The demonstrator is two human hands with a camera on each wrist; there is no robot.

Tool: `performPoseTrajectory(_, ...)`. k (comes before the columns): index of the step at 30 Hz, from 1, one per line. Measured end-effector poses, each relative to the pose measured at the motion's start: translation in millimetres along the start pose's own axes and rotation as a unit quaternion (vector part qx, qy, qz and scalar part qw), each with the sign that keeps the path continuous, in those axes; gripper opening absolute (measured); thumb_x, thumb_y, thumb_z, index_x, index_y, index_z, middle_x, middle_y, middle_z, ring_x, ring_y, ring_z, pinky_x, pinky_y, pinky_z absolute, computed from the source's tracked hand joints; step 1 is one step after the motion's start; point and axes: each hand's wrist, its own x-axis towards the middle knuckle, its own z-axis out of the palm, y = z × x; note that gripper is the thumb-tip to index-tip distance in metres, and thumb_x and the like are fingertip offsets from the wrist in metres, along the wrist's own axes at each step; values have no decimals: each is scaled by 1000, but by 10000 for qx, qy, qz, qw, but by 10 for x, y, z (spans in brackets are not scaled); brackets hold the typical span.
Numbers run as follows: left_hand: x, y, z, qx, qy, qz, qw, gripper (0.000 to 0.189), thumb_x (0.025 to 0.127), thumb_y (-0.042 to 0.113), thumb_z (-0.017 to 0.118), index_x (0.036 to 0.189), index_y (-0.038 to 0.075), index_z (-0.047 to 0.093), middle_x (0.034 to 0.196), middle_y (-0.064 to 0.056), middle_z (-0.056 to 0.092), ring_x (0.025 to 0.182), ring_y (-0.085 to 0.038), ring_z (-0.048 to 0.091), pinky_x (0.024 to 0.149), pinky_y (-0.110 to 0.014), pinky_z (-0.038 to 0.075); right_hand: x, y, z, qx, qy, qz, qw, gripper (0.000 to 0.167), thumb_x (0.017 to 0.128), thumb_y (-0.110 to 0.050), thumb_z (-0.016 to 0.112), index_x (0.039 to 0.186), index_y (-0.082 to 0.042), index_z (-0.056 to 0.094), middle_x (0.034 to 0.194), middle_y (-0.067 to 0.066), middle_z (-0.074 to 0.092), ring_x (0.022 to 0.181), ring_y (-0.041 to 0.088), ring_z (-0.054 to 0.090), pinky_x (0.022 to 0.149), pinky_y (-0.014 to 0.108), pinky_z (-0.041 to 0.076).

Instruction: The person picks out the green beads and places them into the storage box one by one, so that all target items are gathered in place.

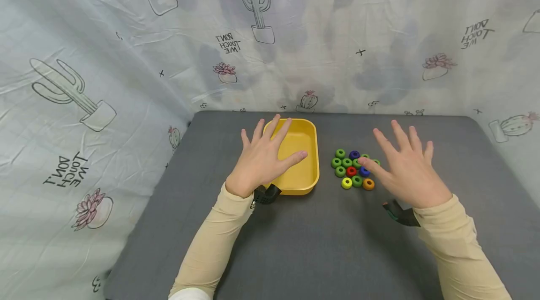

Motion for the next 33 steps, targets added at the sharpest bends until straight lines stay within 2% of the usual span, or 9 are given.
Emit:
performPoseTrajectory(7, -87, -128, 70, -130, -109, -89, 9998, 91, 95, 82, 42, 168, 34, 19, 175, -2, 14, 158, -39, 20, 117, -78, 12, -36, 54, 81, -79, 159, -361, 9992, 83, 101, -53, 64, 157, 3, 41, 163, 40, 22, 146, 68, 20, 112, 78, 20)
performPoseTrajectory(13, -233, -348, 211, -171, -4, -129, 9998, 94, 96, 79, 45, 168, 24, 22, 174, -9, 18, 153, -40, 30, 119, -72, 20, -45, 175, 204, -205, 441, -652, 9967, 78, 98, -46, 71, 151, 6, 48, 157, 40, 34, 139, 63, 36, 109, 75, 30)
performPoseTrajectory(17, -331, -483, 338, -267, 134, -165, 9994, 96, 96, 78, 47, 168, 20, 23, 171, -14, 25, 146, -42, 40, 117, -65, 31, -45, 274, 277, -140, 348, -686, 9969, 75, 99, -43, 71, 151, 6, 49, 155, 40, 38, 134, 62, 42, 105, 75, 34)
performPoseTrajectory(21, -379, -571, 469, -473, 311, -193, 9982, 95, 96, 76, 50, 167, 18, 26, 163, -14, 38, 136, -39, 49, 110, -60, 41, -28, 372, 332, -113, 235, -607, 9978, 73, 100, -41, 70, 151, 6, 48, 153, 39, 40, 130, 63, 45, 100, 76, 38)
performPoseTrajectory(24, -414, -634, 563, -635, 292, -251, 9972, 94, 97, 76, 49, 167, 18, 26, 156, -14, 45, 130, -37, 54, 103, -57, 47, -7, 444, 381, -102, 213, -541, 9983, 71, 99, -35, 73, 151, 6, 49, 151, 38, 44, 129, 61, 47, 98, 75, 40)
performPoseTrajectory(28, -463, -706, 672, -972, 3, -449, 9943, 97, 95, 78, 50, 168, 19, 22, 147, -13, 49, 114, -31, 59, 91, -49, 53, 18, 554, 453, 28, 178, -464, 9988, 66, 99, -29, 74, 150, 6, 50, 146, 36, 48, 129, 58, 48, 99, 73, 41)
performPoseTrajectory(31, -482, -740, 737, -1257, -150, -593, 9902, 105, 92, 80, 54, 169, 20, 16, 141, -11, 50, 103, -25, 59, 82, -44, 52, 36, 639, 512, 147, 135, -410, 9990, 63, 101, -27, 71, 149, 6, 50, 144, 35, 50, 127, 57, 50, 99, 72, 42)
performPoseTrajectory(33, -490, -754, 778, -1395, -212, -664, 9878, 112, 88, 82, 57, 169, 20, 12, 141, -9, 50, 100, -23, 57, 80, -41, 52, 50, 691, 560, 203, 134, -396, 9989, 60, 101, -25, 71, 148, 6, 51, 141, 35, 52, 122, 55, 55, 95, 70, 45)
